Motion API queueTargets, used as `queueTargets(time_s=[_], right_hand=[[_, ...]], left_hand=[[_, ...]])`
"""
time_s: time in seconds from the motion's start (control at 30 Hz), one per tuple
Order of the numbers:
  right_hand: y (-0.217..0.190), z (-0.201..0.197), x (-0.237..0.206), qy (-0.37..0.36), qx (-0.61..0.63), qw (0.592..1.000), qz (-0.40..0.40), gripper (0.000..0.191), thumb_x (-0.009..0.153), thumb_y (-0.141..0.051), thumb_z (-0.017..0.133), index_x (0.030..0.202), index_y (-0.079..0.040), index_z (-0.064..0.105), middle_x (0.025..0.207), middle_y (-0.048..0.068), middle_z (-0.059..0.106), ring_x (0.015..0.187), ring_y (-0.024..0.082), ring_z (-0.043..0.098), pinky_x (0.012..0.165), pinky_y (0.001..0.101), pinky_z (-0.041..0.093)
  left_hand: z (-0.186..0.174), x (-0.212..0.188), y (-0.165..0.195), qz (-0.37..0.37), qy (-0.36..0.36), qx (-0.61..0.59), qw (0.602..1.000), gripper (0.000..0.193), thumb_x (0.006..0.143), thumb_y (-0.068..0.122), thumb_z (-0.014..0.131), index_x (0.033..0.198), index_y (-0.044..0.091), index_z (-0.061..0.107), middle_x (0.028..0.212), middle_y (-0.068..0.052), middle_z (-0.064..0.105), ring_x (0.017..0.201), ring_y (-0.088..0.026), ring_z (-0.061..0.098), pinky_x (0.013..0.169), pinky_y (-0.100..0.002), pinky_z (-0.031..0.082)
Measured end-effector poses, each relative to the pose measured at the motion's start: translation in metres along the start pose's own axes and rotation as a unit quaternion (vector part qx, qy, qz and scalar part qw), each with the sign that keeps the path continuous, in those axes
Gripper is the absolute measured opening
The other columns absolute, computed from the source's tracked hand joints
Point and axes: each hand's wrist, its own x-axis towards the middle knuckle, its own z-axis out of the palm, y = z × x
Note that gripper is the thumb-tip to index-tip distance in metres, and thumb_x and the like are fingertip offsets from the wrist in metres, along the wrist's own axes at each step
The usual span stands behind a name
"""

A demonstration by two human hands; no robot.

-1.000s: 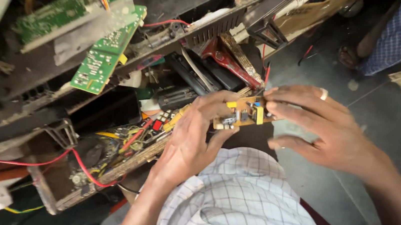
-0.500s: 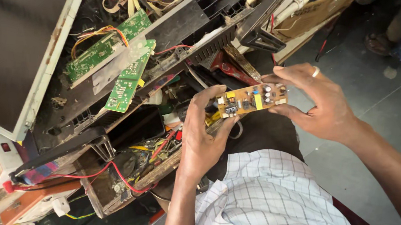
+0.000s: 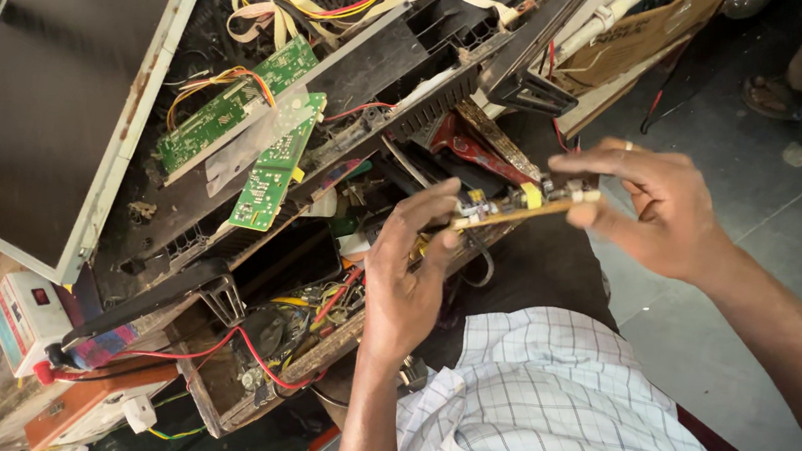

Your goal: The person sits at a repair bench testing circuit boards from a television. They probe a power supply board with multimeter leads, use pliers to handle components and wires, reposition boards on the chassis, and continue probing a green board with the meter leads.

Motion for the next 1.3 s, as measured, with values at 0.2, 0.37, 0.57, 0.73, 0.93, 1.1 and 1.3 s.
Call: queueTargets(time_s=[0.2,0.37,0.57,0.73,0.93,1.1,1.3], right_hand=[[0.001,0.020,0.002,-0.001,0.183,0.962,0.204,0.040,0.104,-0.029,0.061,0.098,0.007,0.077,0.075,0.013,0.068,0.064,0.014,0.053,0.058,0.0297,0.042],[0.000,0.029,0.004,0.017,0.315,0.933,0.173,0.038,0.107,-0.029,0.060,0.096,0.005,0.074,0.080,0.013,0.072,0.066,0.013,0.060,0.060,0.0283,0.048],[0.001,0.029,0.004,0.024,0.325,0.930,0.171,0.039,0.106,-0.030,0.061,0.097,0.005,0.074,0.081,0.013,0.072,0.068,0.014,0.061,0.061,0.0284,0.049],[0.003,0.029,0.004,0.027,0.335,0.923,0.186,0.038,0.105,-0.031,0.060,0.098,0.004,0.074,0.082,0.012,0.073,0.070,0.013,0.064,0.063,0.0278,0.051],[0.007,0.025,0.002,0.029,0.333,0.921,0.199,0.038,0.105,-0.031,0.061,0.099,0.004,0.075,0.081,0.012,0.074,0.067,0.013,0.064,0.061,0.0271,0.052],[0.010,0.022,0.003,0.023,0.342,0.919,0.195,0.040,0.105,-0.033,0.059,0.099,0.003,0.075,0.081,0.011,0.074,0.067,0.011,0.064,0.062,0.0260,0.052],[0.012,0.021,0.006,0.017,0.340,0.922,0.186,0.042,0.105,-0.036,0.059,0.100,0.002,0.076,0.080,0.010,0.074,0.067,0.011,0.063,0.062,0.0255,0.051]], left_hand=[[-0.005,-0.002,-0.002,0.005,0.014,-0.015,1.000,0.021,0.103,-0.002,0.062,0.122,0.001,0.070,0.128,-0.014,0.073,0.119,-0.026,0.072,0.105,-0.036,0.056],[-0.010,-0.001,0.002,-0.040,0.031,-0.040,0.998,0.033,0.096,0.002,0.071,0.129,0.001,0.066,0.127,-0.014,0.070,0.115,-0.026,0.071,0.102,-0.035,0.057],[-0.008,0.002,0.009,-0.028,0.021,-0.039,0.999,0.051,0.085,0.002,0.080,0.132,0.002,0.062,0.130,-0.014,0.068,0.120,-0.025,0.069,0.104,-0.036,0.056],[-0.004,0.000,0.011,-0.003,0.032,0.020,0.999,0.050,0.086,-0.001,0.079,0.133,0.003,0.063,0.132,-0.014,0.069,0.124,-0.027,0.069,0.108,-0.037,0.054],[0.006,-0.001,0.012,0.011,0.037,0.062,0.997,0.049,0.088,-0.001,0.077,0.135,0.003,0.062,0.136,-0.015,0.068,0.129,-0.029,0.067,0.110,-0.039,0.053],[0.011,0.003,0.011,0.030,0.028,0.099,0.994,0.048,0.090,-0.001,0.076,0.135,0.002,0.060,0.137,-0.016,0.067,0.129,-0.030,0.066,0.110,-0.039,0.053],[0.014,0.004,0.008,0.016,0.028,0.095,0.995,0.050,0.089,0.000,0.077,0.136,0.002,0.060,0.138,-0.016,0.067,0.130,-0.030,0.066,0.109,-0.039,0.054]])
